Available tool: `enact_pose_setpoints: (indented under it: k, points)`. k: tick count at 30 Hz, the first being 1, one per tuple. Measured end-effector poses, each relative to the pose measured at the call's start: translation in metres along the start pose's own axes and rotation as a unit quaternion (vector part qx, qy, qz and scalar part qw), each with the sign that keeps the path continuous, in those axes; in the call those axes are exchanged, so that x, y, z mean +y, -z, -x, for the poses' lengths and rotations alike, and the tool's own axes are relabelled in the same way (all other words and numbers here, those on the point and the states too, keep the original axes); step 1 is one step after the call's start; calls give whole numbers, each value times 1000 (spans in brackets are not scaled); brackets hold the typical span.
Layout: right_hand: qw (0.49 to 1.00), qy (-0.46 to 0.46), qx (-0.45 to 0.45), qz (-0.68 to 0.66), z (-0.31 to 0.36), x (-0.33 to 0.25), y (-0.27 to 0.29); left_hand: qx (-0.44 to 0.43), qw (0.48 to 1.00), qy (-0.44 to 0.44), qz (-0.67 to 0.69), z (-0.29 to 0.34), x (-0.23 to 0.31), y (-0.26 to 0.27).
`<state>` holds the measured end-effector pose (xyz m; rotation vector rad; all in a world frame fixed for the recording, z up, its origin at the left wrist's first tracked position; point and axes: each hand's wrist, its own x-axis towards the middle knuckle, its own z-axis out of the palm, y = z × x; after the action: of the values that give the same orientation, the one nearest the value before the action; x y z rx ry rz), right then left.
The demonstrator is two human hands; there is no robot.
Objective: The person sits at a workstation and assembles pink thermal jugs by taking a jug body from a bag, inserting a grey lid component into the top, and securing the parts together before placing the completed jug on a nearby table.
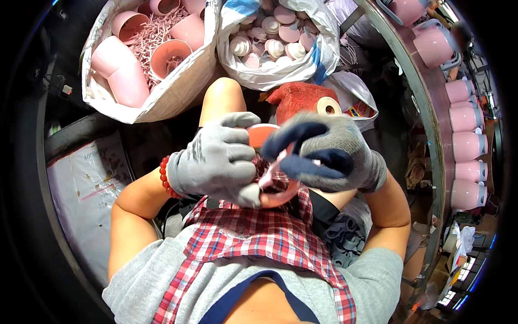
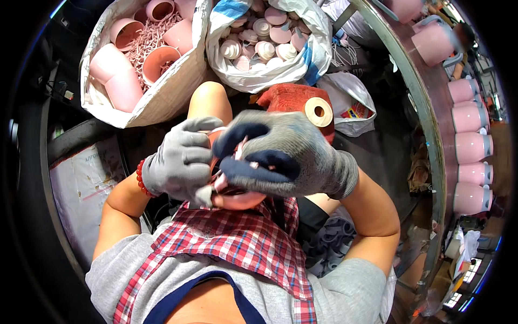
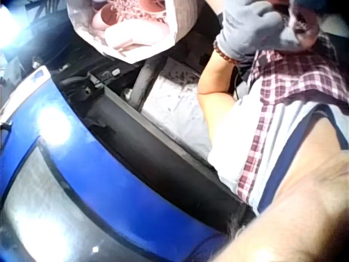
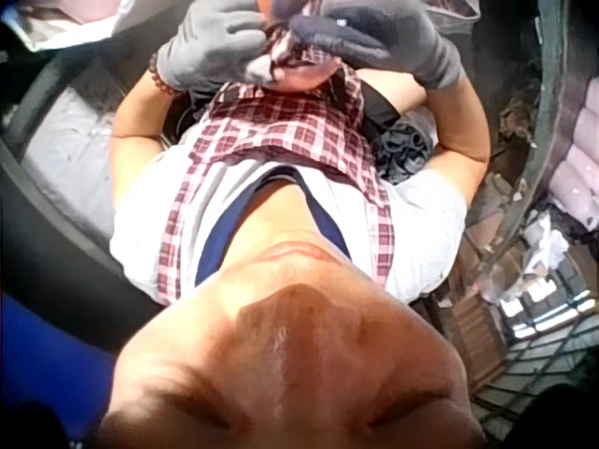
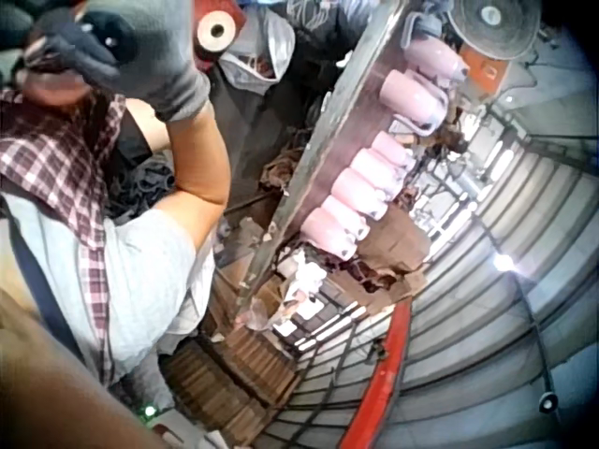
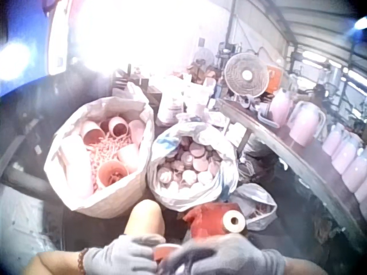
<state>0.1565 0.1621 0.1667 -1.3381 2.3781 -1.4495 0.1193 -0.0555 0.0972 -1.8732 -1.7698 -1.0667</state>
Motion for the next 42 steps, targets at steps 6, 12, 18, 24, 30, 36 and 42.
enact_pose_setpoints:
  k: [6, 12, 18, 24, 30, 36, 42]
  points:
    - [934, -334, -105, -73, 73, 3, 67, -66, 991, 86, -79, 22, 9, 46]
    - [897, -112, 425, 38, 83, -40, 129, 91, 983, 132, 93, 21, 4, 39]
    - [944, -149, 166, 241, -37, 57, 96, 79, 871, 263, 407, -1, -33, -36]
    - [981, -44, 142, 125, -21, 52, 84, 121, 734, 357, 565, 10, -31, -79]
    - [915, -146, 281, 250, 201, 39, 67, 61, 683, 499, 530, 47, -45, -107]
    - [669, -474, 553, 150, 474, -3, -82, 85, 572, 499, 646, 103, -70, -127]
    - [394, -880, 212, 159, 489, -30, -204, -90, 669, 502, 541, 95, -90, -122]
